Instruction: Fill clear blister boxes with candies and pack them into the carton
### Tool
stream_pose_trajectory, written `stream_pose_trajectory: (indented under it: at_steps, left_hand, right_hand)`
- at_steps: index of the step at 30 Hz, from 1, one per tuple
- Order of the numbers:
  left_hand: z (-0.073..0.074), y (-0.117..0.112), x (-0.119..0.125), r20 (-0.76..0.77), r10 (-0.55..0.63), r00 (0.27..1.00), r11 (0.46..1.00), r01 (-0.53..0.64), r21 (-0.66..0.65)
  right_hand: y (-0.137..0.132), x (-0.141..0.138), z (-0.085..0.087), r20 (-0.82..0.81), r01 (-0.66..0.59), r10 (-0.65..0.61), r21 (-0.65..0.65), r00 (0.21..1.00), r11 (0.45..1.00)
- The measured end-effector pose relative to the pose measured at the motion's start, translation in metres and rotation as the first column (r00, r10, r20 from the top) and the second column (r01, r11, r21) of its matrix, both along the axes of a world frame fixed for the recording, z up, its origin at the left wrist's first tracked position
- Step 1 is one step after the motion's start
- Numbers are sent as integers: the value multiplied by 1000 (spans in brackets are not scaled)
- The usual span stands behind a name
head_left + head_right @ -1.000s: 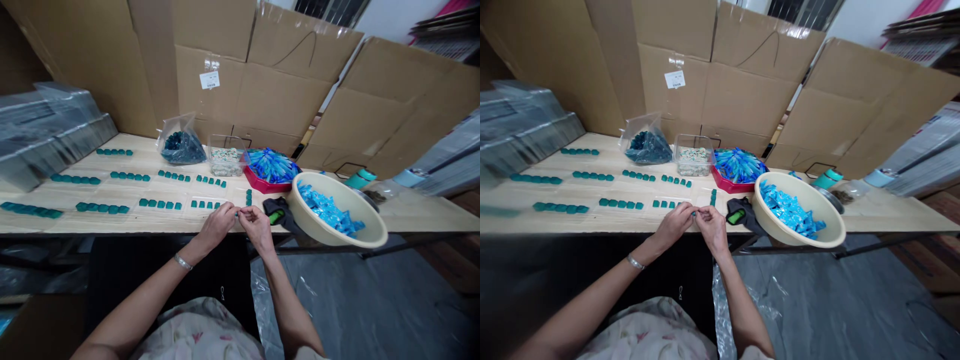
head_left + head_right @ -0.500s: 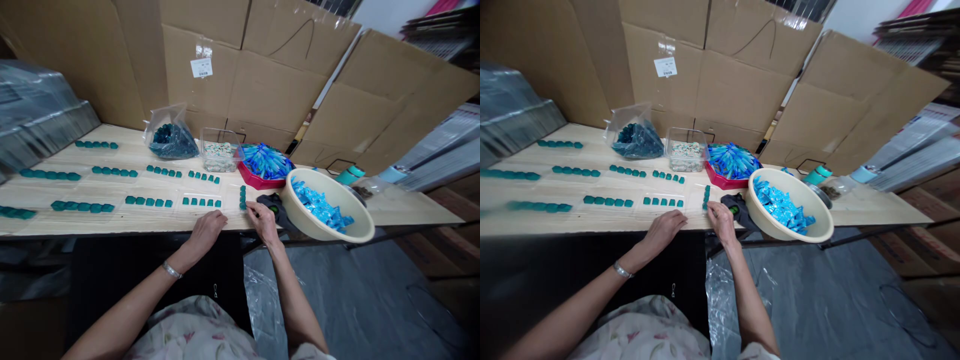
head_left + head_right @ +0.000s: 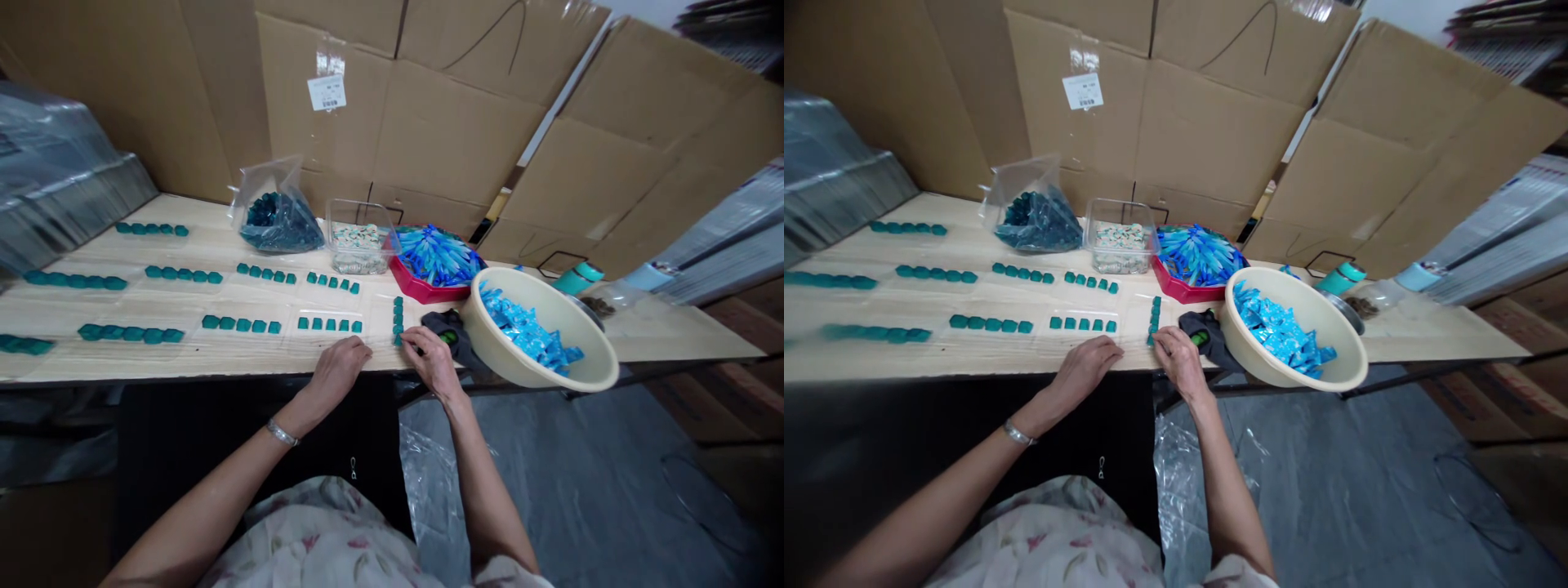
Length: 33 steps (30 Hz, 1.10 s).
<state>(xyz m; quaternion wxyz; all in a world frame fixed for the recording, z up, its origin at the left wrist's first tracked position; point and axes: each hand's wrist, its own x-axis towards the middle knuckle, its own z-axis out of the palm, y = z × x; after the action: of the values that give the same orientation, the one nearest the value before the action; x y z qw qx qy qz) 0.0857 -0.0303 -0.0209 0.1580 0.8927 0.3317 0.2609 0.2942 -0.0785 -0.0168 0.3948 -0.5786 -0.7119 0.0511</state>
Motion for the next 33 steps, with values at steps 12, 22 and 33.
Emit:
stream_pose_trajectory:
  at_steps: [12,22,33]
  left_hand:
    - [-1,1,0,17,7,1000,999,-6,-53]
    - [1,1,0,53,6,999,994,0,-105]
    - [37,41,-17,633,435,640,581,337,-741]
  right_hand:
    - [-3,-1,6,16,-42,43,-30,999,999]
    - [-4,2,-3,115,-44,51,-67,992,997]
    - [-17,-2,-6,138,176,-207,213,968,961]
